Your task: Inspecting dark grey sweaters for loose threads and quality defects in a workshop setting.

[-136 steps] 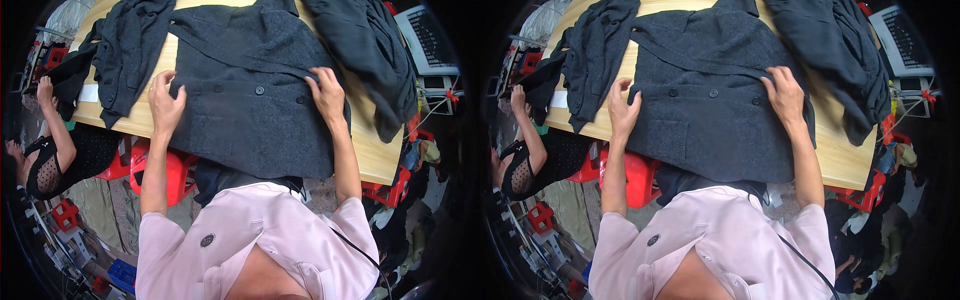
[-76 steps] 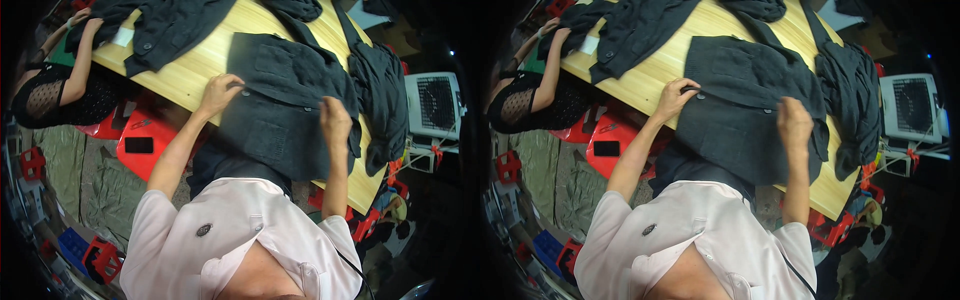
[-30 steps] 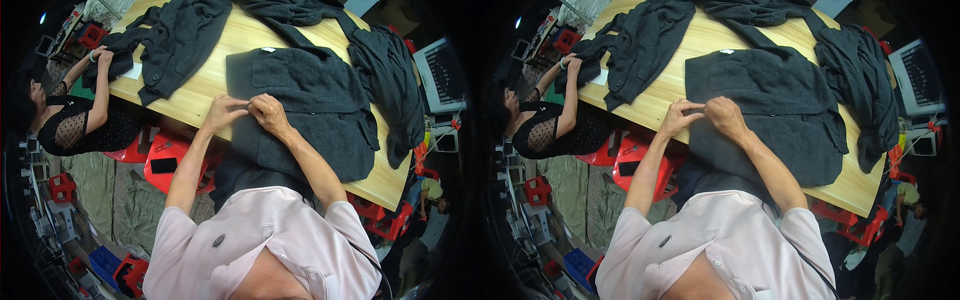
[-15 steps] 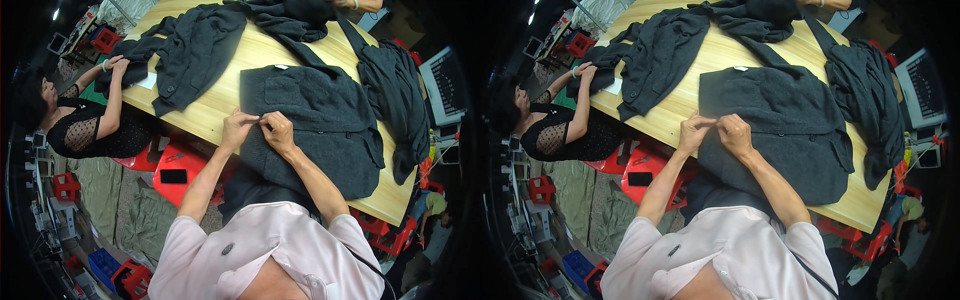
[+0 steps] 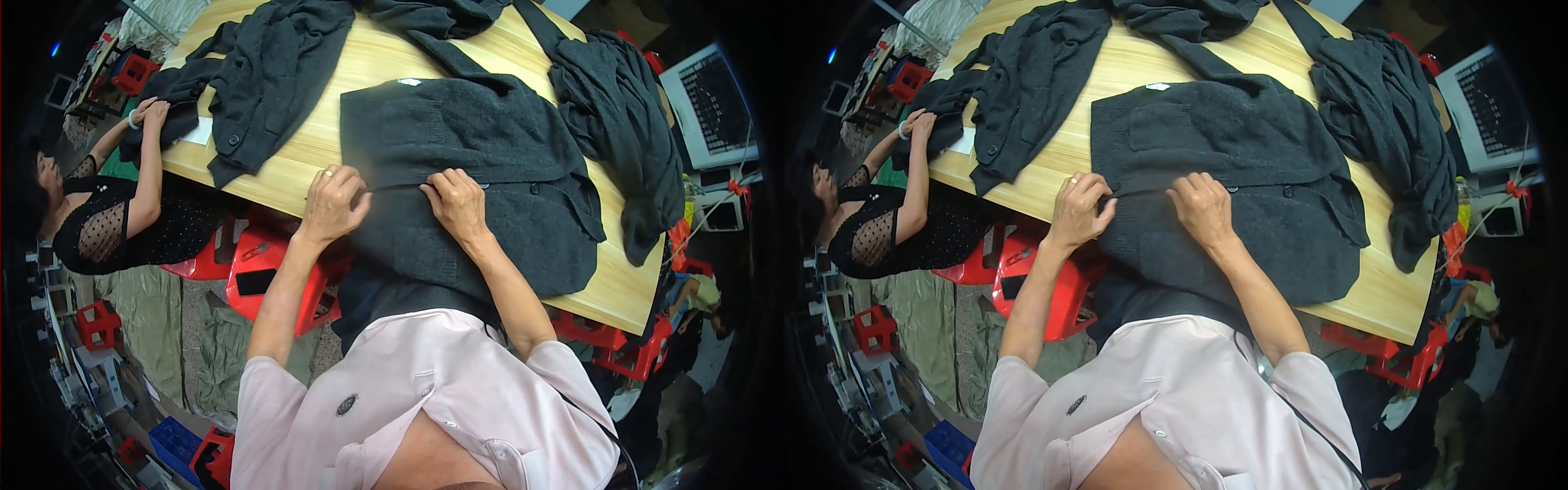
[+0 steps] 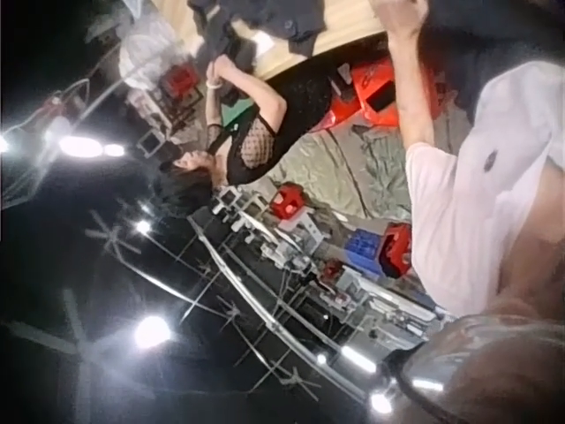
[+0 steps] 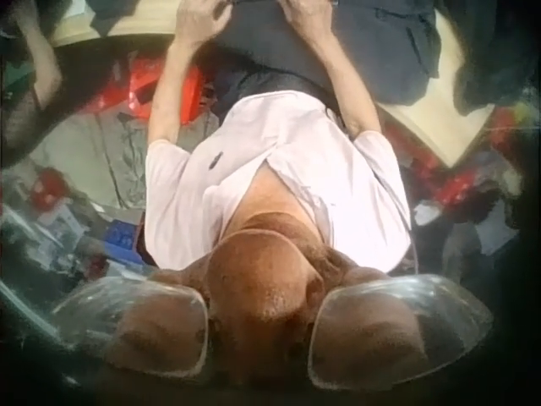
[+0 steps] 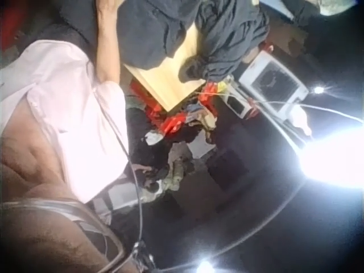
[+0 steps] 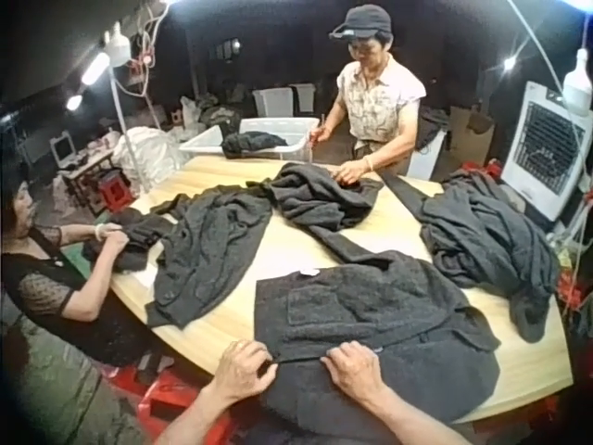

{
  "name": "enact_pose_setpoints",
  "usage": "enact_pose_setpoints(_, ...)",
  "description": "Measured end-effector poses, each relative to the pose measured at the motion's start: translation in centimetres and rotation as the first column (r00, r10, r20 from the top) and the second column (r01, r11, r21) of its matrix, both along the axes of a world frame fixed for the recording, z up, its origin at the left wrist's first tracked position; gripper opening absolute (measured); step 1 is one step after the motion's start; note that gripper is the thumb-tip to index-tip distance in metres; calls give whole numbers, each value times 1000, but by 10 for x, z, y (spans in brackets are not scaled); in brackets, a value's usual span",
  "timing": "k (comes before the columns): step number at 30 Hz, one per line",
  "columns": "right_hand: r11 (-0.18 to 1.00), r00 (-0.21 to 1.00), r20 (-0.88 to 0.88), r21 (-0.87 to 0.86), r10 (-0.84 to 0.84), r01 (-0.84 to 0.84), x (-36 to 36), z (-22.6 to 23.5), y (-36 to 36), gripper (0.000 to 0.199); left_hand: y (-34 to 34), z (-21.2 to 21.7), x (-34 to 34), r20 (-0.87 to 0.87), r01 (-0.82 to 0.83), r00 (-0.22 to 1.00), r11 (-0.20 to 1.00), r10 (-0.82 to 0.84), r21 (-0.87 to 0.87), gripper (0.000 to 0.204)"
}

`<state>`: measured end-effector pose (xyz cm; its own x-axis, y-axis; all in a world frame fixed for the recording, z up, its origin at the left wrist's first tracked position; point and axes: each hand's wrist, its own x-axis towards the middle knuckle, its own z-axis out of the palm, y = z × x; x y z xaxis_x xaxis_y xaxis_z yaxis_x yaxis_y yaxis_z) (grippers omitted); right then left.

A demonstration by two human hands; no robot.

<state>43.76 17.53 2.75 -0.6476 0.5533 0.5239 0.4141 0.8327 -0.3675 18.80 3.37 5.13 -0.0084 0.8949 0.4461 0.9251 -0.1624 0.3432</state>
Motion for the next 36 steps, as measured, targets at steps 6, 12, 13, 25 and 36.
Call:
enact_pose_setpoints(6, 998, 999, -18, -56, -30, 29, -16, 24, -3, 32, 48, 1, 60, 73, -66, 995, 996, 62, 59, 21)
enact_pose_setpoints(12, 1000, 999, -52, -1, 9, -9, -5, -3, 2, 15, 58, -52, 88, 257, -231, 948, 960, 185, 161, 12)
enact_pose_setpoints(13, 999, 996, -78, 14, 43, -42, 0, -3, -2, 10, 55, -54, 85, 330, -198, 933, 971, 146, 130, 11)
enact_pose_setpoints(25, 991, 996, 63, 119, 59, -66, 22, -8, -6, 24, 64, -63, 91, 375, -142, 918, 990, 125, 17, 14)
enact_pose_setpoints(36, 942, 964, -13, 217, 266, -257, 23, -9, 13, 14, 67, -64, 92, 300, -40, 954, 999, 27, 37, 10)
